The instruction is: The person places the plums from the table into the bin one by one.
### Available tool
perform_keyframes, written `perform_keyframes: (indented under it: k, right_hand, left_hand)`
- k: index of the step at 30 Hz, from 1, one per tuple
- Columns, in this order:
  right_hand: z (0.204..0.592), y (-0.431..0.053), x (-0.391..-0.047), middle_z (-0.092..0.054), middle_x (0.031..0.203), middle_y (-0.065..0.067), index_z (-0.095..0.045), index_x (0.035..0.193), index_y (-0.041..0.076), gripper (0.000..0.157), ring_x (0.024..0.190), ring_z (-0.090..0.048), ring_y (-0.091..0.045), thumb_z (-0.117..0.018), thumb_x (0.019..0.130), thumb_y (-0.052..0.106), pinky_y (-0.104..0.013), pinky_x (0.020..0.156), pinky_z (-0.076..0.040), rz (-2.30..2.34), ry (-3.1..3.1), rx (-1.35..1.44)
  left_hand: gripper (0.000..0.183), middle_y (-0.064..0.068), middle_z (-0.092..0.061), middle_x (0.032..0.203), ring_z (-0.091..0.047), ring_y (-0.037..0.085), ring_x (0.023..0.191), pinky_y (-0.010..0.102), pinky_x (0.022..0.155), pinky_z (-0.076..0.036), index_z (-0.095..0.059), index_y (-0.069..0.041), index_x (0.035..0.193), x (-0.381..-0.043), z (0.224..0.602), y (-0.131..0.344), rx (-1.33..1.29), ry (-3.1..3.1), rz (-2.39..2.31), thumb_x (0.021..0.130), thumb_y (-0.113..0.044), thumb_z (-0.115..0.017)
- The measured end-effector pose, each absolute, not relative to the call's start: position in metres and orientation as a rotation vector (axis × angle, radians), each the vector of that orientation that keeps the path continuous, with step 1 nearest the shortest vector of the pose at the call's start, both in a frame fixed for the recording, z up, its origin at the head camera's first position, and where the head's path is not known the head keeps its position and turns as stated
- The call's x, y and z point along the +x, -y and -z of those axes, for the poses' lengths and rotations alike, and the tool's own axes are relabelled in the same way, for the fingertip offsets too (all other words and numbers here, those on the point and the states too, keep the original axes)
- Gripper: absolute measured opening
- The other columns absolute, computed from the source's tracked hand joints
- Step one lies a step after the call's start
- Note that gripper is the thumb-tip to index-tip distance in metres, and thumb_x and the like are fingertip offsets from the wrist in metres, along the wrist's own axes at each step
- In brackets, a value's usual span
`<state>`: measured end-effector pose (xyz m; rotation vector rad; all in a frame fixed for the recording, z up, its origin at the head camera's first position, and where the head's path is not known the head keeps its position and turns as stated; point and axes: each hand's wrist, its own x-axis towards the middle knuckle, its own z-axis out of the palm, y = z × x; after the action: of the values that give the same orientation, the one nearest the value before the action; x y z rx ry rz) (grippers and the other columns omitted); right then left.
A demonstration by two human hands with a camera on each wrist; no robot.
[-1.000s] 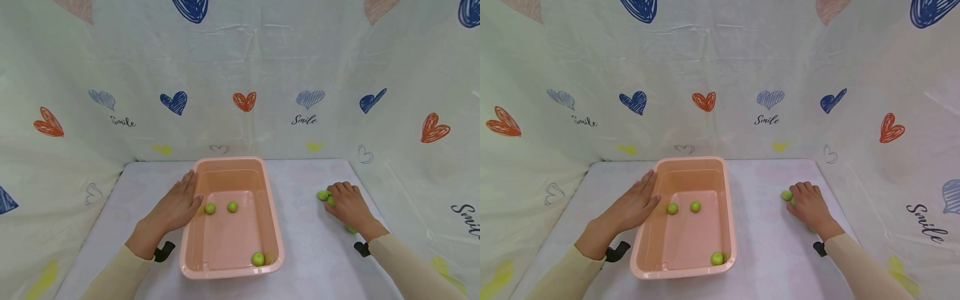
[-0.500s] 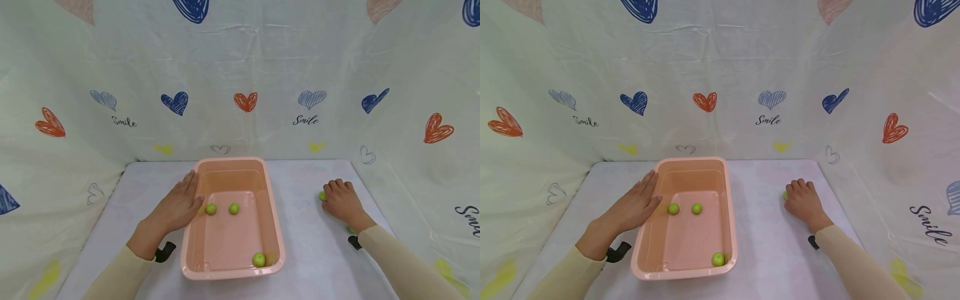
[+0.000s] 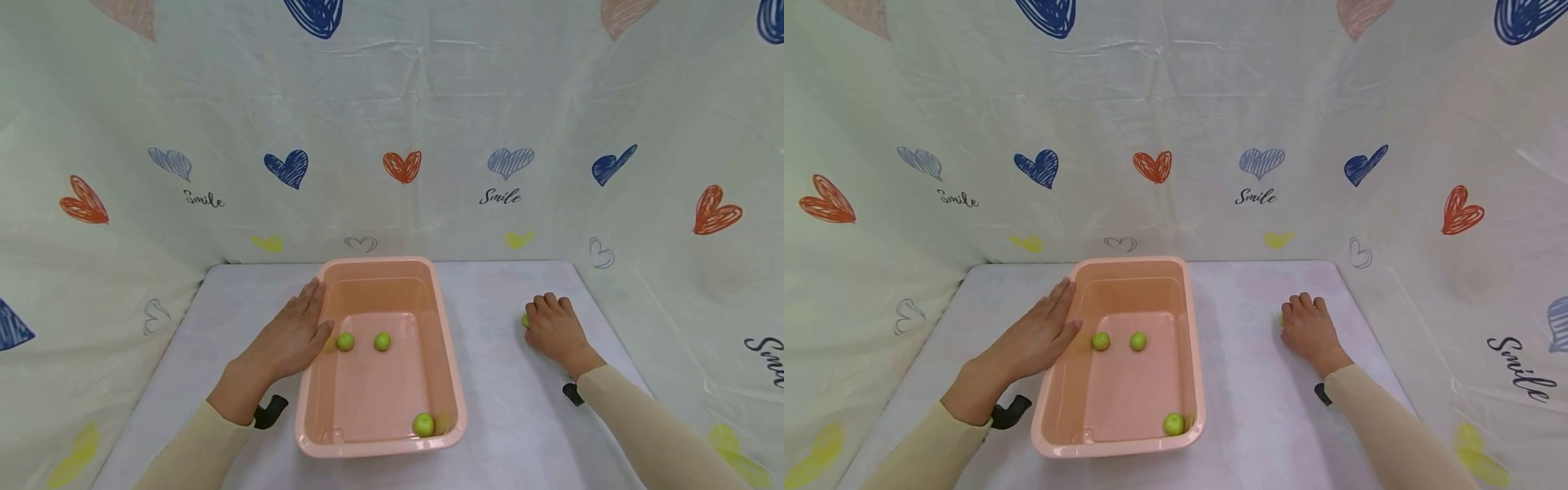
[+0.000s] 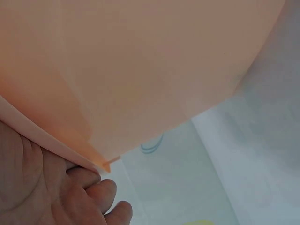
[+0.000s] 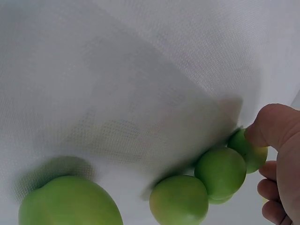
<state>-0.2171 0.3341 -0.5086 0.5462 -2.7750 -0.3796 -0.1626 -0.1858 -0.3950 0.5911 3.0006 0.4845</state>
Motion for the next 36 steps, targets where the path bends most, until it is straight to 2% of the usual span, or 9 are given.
perform_keyframes:
  k: [17,27,32,36]
  right_hand:
    - [0.513,-0.335,-0.222,-0.051,0.085,-0.015,-0.056,0.089,-0.003,0.015,0.089,-0.048,-0.036,-0.069,0.090,0.005,-0.049,0.079,-0.042,0.414,2.747,0.528]
    - [0.512,-0.323,-0.229,-0.055,0.095,-0.015,-0.055,0.098,0.000,0.031,0.098,-0.050,-0.037,-0.075,0.084,0.019,-0.052,0.087,-0.043,0.250,2.678,0.632]
    - [0.514,-0.316,-0.236,-0.058,0.098,-0.015,-0.056,0.100,0.001,0.033,0.098,-0.053,-0.038,-0.073,0.081,0.023,-0.052,0.087,-0.045,0.089,2.510,0.743]
    - [0.513,-0.309,-0.241,-0.059,0.098,-0.013,-0.057,0.101,0.002,0.032,0.099,-0.055,-0.037,-0.067,0.084,0.028,-0.051,0.087,-0.045,0.044,2.453,0.785]
  left_hand:
    - [0.070,0.031,-0.018,0.172,-0.022,0.047,0.159,0.061,0.128,-0.025,-0.018,0.013,0.162,-0.163,0.396,0.186,0.596,-3.011,-0.484,0.112,-0.030,-0.043]
    - [0.070,0.031,-0.019,0.171,-0.022,0.047,0.159,0.062,0.127,-0.025,-0.018,0.013,0.163,-0.163,0.396,0.185,0.595,-3.014,-0.484,0.112,-0.029,-0.043]
    - [0.070,0.032,-0.019,0.171,-0.022,0.047,0.159,0.062,0.127,-0.026,-0.019,0.014,0.162,-0.163,0.396,0.186,0.610,-3.014,-0.489,0.112,-0.029,-0.043]
    - [0.069,0.032,-0.019,0.171,-0.022,0.047,0.159,0.062,0.127,-0.025,-0.019,0.014,0.162,-0.163,0.397,0.186,0.614,-3.013,-0.495,0.112,-0.029,-0.043]
